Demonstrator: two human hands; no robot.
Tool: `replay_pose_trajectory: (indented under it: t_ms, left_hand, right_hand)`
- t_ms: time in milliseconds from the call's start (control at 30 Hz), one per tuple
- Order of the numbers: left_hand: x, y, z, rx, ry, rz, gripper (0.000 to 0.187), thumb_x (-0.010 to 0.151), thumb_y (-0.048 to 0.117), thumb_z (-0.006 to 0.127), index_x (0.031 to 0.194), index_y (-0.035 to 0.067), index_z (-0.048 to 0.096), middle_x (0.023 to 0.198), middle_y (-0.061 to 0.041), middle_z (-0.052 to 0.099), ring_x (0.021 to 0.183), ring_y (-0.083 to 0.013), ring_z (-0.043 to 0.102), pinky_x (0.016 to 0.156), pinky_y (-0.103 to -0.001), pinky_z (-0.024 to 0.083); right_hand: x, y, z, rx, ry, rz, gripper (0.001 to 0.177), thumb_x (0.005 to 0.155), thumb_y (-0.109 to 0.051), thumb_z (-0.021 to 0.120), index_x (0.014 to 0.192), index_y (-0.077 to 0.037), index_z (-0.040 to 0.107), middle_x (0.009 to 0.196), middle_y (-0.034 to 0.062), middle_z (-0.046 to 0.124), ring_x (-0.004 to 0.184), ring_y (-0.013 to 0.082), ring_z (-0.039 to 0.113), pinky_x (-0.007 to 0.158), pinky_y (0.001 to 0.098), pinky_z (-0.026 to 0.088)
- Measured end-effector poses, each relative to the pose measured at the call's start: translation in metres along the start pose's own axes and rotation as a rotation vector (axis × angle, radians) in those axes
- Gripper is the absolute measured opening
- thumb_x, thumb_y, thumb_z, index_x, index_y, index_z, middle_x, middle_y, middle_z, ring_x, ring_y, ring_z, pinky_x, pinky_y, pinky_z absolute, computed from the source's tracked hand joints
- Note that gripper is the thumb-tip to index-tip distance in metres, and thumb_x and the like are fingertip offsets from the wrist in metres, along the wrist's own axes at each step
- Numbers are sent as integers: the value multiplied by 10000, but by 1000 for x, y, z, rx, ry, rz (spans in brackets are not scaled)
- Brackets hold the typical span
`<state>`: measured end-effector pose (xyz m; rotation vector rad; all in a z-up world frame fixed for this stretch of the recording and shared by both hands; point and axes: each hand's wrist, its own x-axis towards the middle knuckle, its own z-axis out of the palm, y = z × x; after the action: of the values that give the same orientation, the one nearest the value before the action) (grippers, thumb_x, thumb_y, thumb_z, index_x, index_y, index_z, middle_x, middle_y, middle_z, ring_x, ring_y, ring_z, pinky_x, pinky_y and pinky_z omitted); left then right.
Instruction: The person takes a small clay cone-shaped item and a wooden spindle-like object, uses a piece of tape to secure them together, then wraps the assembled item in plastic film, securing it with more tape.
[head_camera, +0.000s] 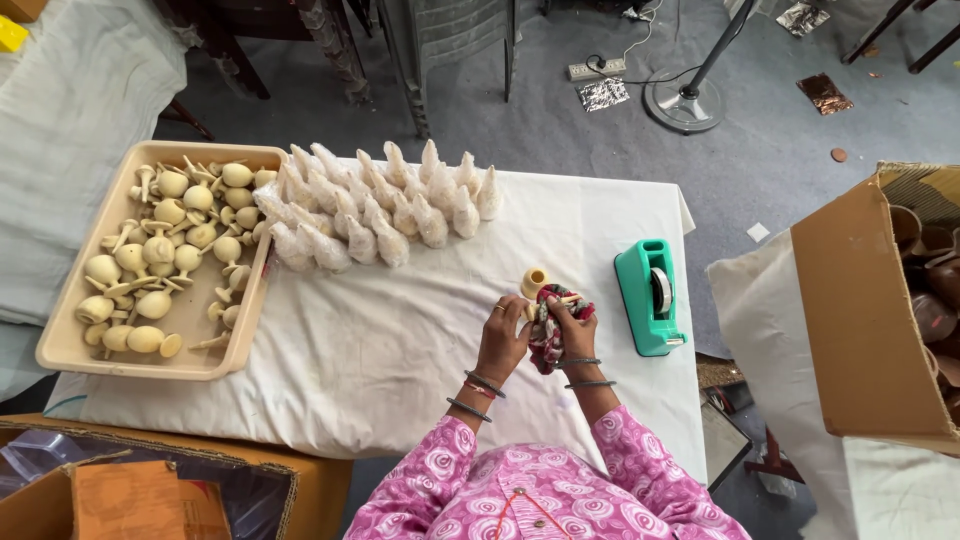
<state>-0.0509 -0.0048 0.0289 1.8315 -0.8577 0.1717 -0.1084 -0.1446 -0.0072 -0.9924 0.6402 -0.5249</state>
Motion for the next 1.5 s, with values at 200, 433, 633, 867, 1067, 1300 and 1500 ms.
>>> replay_pose_trajectory:
  t_ms: [200, 433, 633, 867, 1067, 1300, 1500]
  left_hand:
    - [-21, -39, 2, -166, 21, -302, 402, 845, 24, 794, 1184, 39, 578, 1119, -114, 639, 980, -194, 704, 825, -307, 669]
    - [-34, -68, 20, -951, -34, -792, 318, 938, 121, 734, 1206, -22, 639, 1038, -73, 705, 925, -137, 702, 891, -307, 642]
    - [-33, -69, 42, -871, -198, -709, 390, 946, 132, 717, 1290, -30, 630, 1113, -92, 735, 994, -148, 732, 917, -285, 637]
    - [10, -78, 51, 50, -128, -323, 798, 724, 248, 935, 1396, 75, 542, 1414, -117, 530, 1281, -299, 571, 1063, -395, 526]
    - [29, -109, 86, 108, -252, -433, 944, 679, 312, 936, 1463, 77, 467, 1466, -115, 513, 1322, -321, 521, 1070, -407, 476]
    - [29, -129, 99, 52, -279, -471, 857, 727, 316, 909, 1449, 96, 505, 1392, -113, 597, 1278, -322, 560, 1055, -416, 489]
    - [29, -124, 93, -17, -235, -445, 689, 795, 312, 870, 1389, 119, 579, 1278, -114, 677, 1164, -342, 623, 969, -443, 532]
  right_hand:
    - [20, 16, -53, -57, 192, -211, 268, 948, -157, 839, 1091, 48, 741, 953, 67, 745, 773, 127, 680, 693, 292, 550]
    - [-15, -21, -48, -1458, -103, -331, 583, 744, -302, 909, 1246, -96, 696, 1093, 116, 752, 990, 232, 652, 765, 375, 526]
    - [-7, -14, -19, -705, -273, -145, 466, 934, -210, 729, 1352, -41, 613, 1187, 86, 727, 1031, 137, 687, 803, 314, 600]
    - [48, -19, -6, -677, -180, -377, 151, 937, -76, 730, 1056, 18, 733, 1050, 82, 783, 940, 144, 764, 783, 293, 650]
    - [76, -13, 9, -872, -229, -378, 206, 907, -62, 746, 1105, -8, 729, 1043, 100, 776, 918, 183, 772, 744, 299, 650]
    - [79, -12, 16, -1036, -220, -366, 182, 911, -85, 750, 1085, -31, 740, 1028, 101, 778, 831, 197, 778, 697, 304, 636]
    - [84, -3, 9, -1063, -266, -489, 165, 903, -67, 751, 1063, -30, 740, 1025, 108, 770, 853, 210, 770, 702, 303, 641]
